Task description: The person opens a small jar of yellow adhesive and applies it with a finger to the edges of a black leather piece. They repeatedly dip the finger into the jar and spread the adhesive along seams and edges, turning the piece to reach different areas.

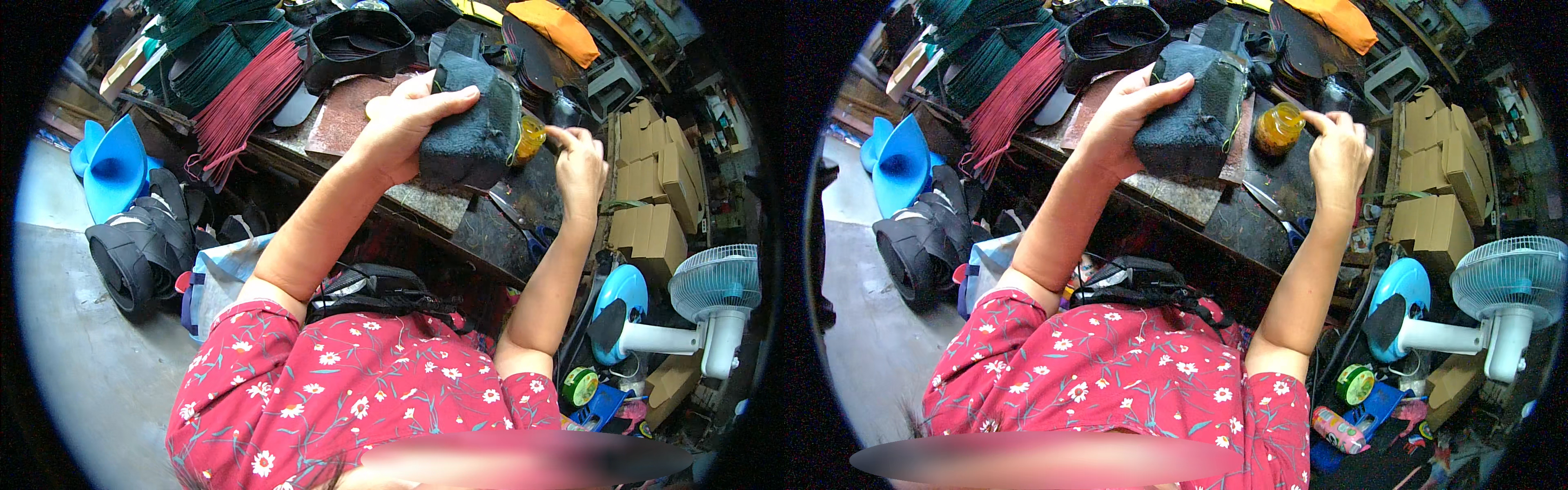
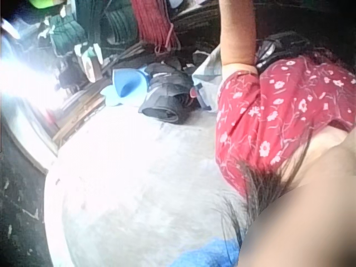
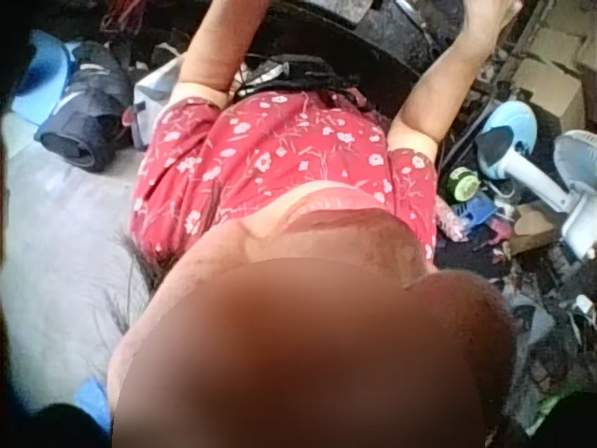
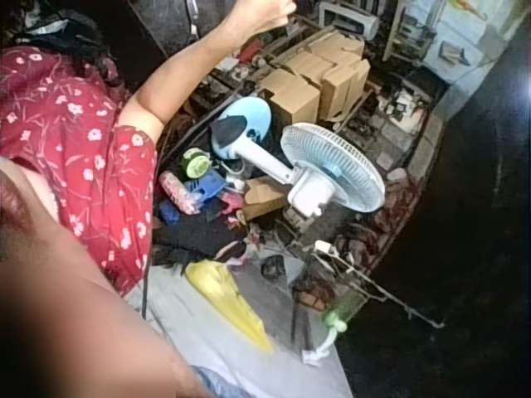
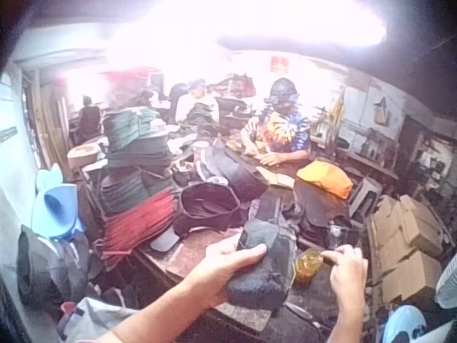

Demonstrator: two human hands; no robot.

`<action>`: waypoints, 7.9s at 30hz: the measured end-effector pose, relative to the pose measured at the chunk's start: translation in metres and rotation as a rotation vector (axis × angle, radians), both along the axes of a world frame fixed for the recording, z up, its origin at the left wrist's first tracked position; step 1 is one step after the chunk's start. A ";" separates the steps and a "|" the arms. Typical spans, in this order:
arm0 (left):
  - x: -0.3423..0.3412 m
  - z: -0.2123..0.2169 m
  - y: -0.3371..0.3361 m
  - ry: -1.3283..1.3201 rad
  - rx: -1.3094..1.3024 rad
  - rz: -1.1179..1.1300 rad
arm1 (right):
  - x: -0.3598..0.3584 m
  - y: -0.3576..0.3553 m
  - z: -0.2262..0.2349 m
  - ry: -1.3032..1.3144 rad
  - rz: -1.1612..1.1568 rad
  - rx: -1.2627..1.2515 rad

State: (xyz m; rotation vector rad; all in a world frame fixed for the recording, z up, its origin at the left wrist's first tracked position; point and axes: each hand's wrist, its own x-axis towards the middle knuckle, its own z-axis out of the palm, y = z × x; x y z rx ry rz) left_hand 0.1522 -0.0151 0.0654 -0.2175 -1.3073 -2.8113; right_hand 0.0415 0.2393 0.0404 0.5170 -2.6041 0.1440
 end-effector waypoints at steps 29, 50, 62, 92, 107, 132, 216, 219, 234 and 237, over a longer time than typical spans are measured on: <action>-0.013 -0.019 0.003 -0.097 0.057 -0.061 | 0.101 -0.056 0.015 -0.275 0.879 -0.883; -0.002 -0.016 0.014 -0.097 0.061 -0.058 | 0.098 -0.066 0.011 -0.692 0.615 -1.379; -0.003 -0.008 0.019 -0.122 0.227 -0.124 | 0.108 -0.057 0.014 -0.527 0.536 -1.386; 0.026 0.017 -0.008 0.132 -0.287 -0.001 | -0.008 -0.008 -0.026 -0.059 -0.064 -0.142; 0.010 -0.003 0.003 0.089 -0.194 -0.006 | 0.019 -0.013 -0.009 -0.096 -0.102 -0.051; 0.003 0.005 0.008 -0.047 -0.151 -0.052 | 0.094 -0.058 0.010 -0.213 0.717 -0.869; 0.005 -0.009 0.018 0.029 -0.090 0.104 | 0.121 -0.043 -0.009 -0.699 0.720 -0.968; 0.009 -0.005 0.016 0.044 -0.113 0.121 | 0.113 -0.040 0.004 -0.645 0.780 -0.870; 0.014 -0.004 0.009 0.057 -0.214 0.054 | 0.097 -0.060 0.033 -0.149 0.702 -0.657; 0.008 -0.010 0.008 0.032 -0.164 0.063 | 0.102 -0.059 0.032 -0.057 0.748 -0.547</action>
